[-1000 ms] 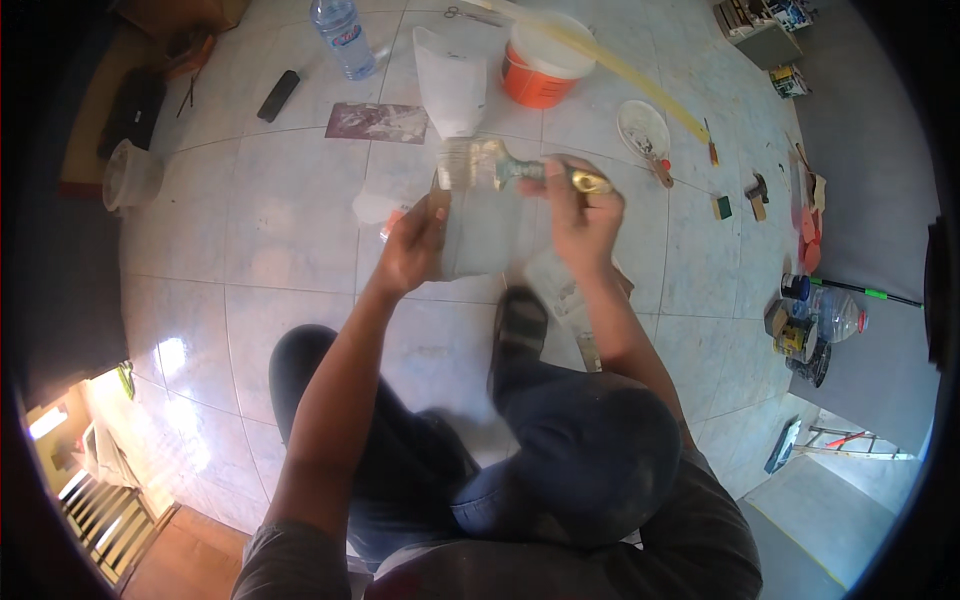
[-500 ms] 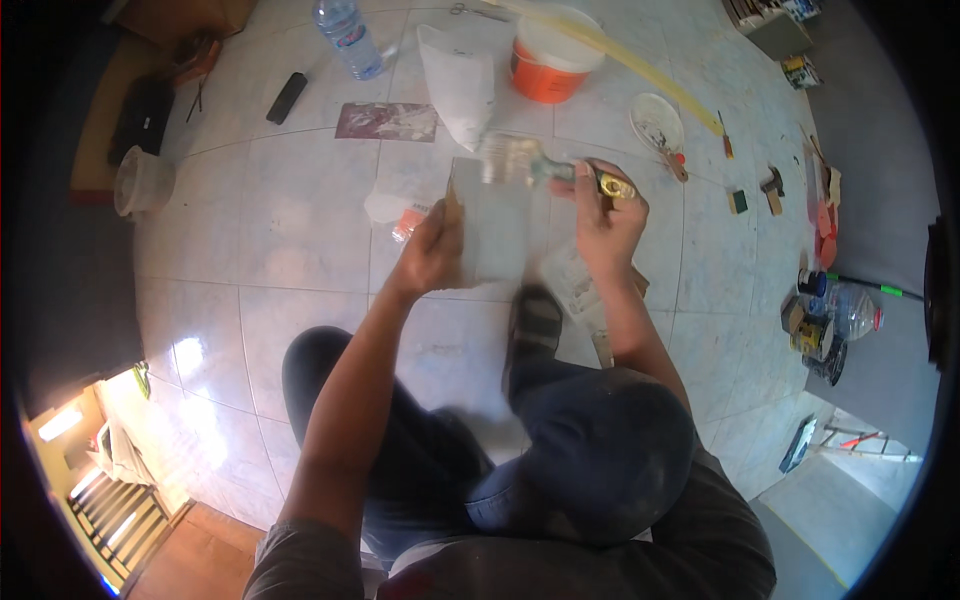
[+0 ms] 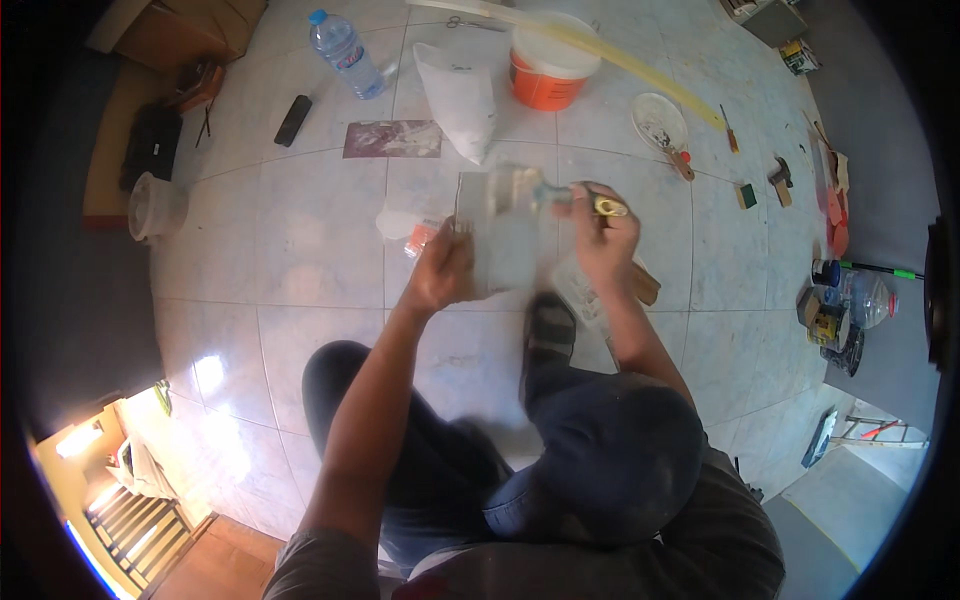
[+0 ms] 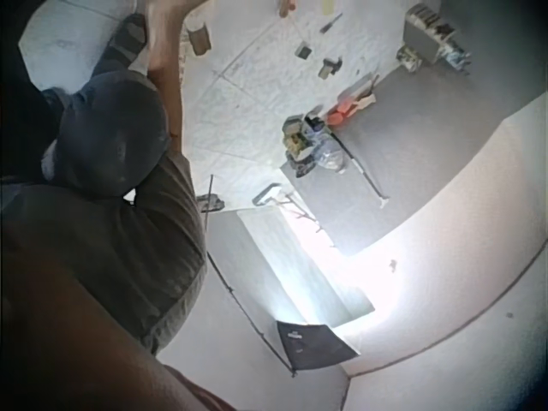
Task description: The person applies paint to a piece of cardboard with a brush. Then, the person uses a brush to apply paint from a tray to a wall corner and uses a paint roller on an extension pole to paint the upper wall and ceiling area.
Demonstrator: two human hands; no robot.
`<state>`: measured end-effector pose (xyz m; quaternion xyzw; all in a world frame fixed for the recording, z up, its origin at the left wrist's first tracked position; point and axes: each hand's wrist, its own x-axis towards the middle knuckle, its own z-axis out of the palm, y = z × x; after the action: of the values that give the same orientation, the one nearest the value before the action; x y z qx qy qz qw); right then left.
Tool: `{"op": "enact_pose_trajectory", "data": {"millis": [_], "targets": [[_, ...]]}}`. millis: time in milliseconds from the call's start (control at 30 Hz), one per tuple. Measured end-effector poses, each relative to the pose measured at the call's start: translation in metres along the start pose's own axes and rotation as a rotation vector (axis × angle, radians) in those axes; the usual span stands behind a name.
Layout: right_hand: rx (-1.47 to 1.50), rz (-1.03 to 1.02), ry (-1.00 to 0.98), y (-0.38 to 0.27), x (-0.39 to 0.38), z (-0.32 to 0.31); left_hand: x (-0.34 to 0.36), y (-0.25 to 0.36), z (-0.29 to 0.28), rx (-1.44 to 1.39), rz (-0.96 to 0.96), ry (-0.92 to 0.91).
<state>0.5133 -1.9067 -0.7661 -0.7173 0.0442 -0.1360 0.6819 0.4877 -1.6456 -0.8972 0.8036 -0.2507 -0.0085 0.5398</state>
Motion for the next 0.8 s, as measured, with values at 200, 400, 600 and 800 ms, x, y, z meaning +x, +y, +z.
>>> {"op": "enact_pose_trajectory", "data": {"millis": [200,400,600,800], "targets": [[-0.177,-0.040,-0.099,-0.011,-0.001,-0.003,0.020,0.025,-0.002,-0.721,-0.468,0.014],[0.104,0.033,-0.117,-0.021,-0.006,0.012,0.024,0.029,-0.005,-0.203,-0.099,0.085],[-0.055,-0.062,-0.082,-0.010,0.002,0.012,0.025,0.032,-0.010,-0.177,-0.265,0.164],[-0.093,-0.076,-0.011,0.026,0.013,-0.005,0.029,0.061,-0.019,-0.267,-0.305,0.155]]}}
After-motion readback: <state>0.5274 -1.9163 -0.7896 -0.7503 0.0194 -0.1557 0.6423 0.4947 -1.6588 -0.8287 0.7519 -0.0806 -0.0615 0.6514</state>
